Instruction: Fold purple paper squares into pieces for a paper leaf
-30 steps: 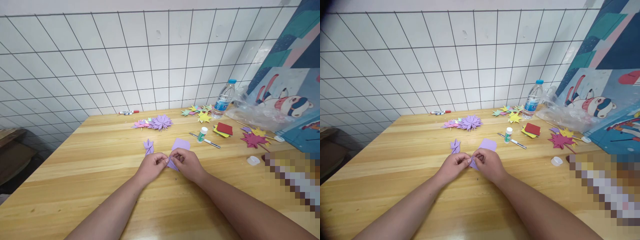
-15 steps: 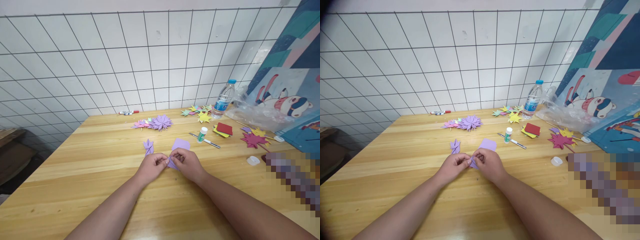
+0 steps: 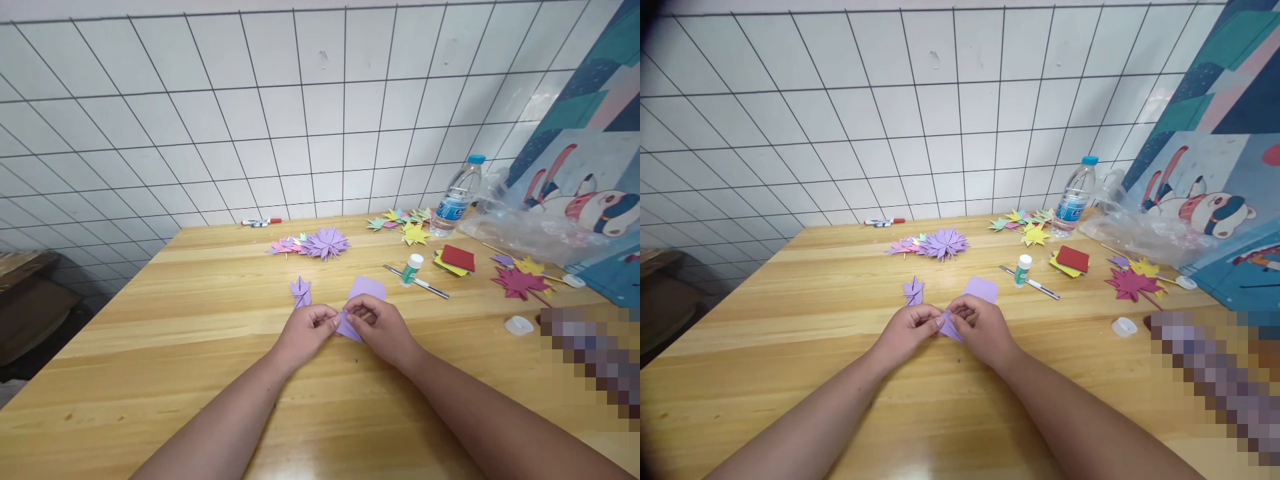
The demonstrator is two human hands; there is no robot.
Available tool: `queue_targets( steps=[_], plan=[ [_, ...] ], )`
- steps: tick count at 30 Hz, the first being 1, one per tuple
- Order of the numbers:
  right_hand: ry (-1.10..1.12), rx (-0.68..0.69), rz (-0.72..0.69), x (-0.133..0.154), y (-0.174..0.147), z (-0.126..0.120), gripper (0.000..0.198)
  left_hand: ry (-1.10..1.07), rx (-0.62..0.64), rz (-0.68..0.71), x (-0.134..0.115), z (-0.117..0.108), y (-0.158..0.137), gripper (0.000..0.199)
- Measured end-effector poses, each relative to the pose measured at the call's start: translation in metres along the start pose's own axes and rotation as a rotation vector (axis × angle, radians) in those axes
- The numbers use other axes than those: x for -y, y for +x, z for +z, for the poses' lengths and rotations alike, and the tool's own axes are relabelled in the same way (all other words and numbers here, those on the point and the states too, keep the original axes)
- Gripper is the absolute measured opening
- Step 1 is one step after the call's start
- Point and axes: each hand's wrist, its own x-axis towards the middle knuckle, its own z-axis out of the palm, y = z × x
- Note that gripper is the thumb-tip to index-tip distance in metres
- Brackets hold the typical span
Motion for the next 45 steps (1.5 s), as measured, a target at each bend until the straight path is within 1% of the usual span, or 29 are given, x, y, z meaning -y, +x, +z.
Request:
queue_targets(
  steps=[4,9,14,17,20,29,32,34,36,41,45],
  plan=[
    [-0.027,0.015,-0.009,0.0,0.0,0.0,0.008,-0.047,0.025,-0.03,-0.002,-0.001,-0.001,0.021],
    [-0.126,0.02,-0.114,-0.001,0.0,-0.002,0.013,-0.16,0.085,-0.047,0.001,-0.006,0.0,0.024],
    [-0.211,0.059,-0.211,0.0,-0.001,-0.005,0.017,-0.226,0.088,-0.086,0.003,-0.008,0.0,0.027],
    [-0.219,0.075,-0.231,0.0,-0.001,-0.005,0.019,-0.238,0.083,-0.119,0.001,-0.008,-0.001,0.027],
    [-0.206,0.086,-0.209,0.0,-0.001,-0.005,0.019,-0.238,0.083,-0.129,-0.002,-0.009,-0.001,0.026],
    [-0.176,0.092,-0.165,-0.001,-0.001,-0.004,0.017,-0.166,0.064,-0.084,-0.005,-0.008,-0.001,0.022],
    [-0.101,0.095,-0.062,0.001,-0.001,-0.004,0.014,-0.114,0.027,-0.08,-0.003,-0.006,0.0,0.02],
    [0.003,0.101,0.031,0.002,-0.001,-0.004,0.02,-0.059,-0.013,-0.06,-0.001,-0.004,0.0,0.02],
    [0.067,0.112,0.088,0.002,0.0,-0.004,0.023,0.002,-0.047,-0.025,0.001,-0.002,0.0,0.021],
    [-0.003,0.13,0.14,0.003,0.002,-0.003,0.018,0.093,-0.076,0.008,0.004,0.0,0.0,0.021],
    [-0.041,0.129,0.134,0.003,0.002,-0.003,0.018,0.13,-0.091,0.01,0.005,0.001,0.0,0.022]
  ],
)
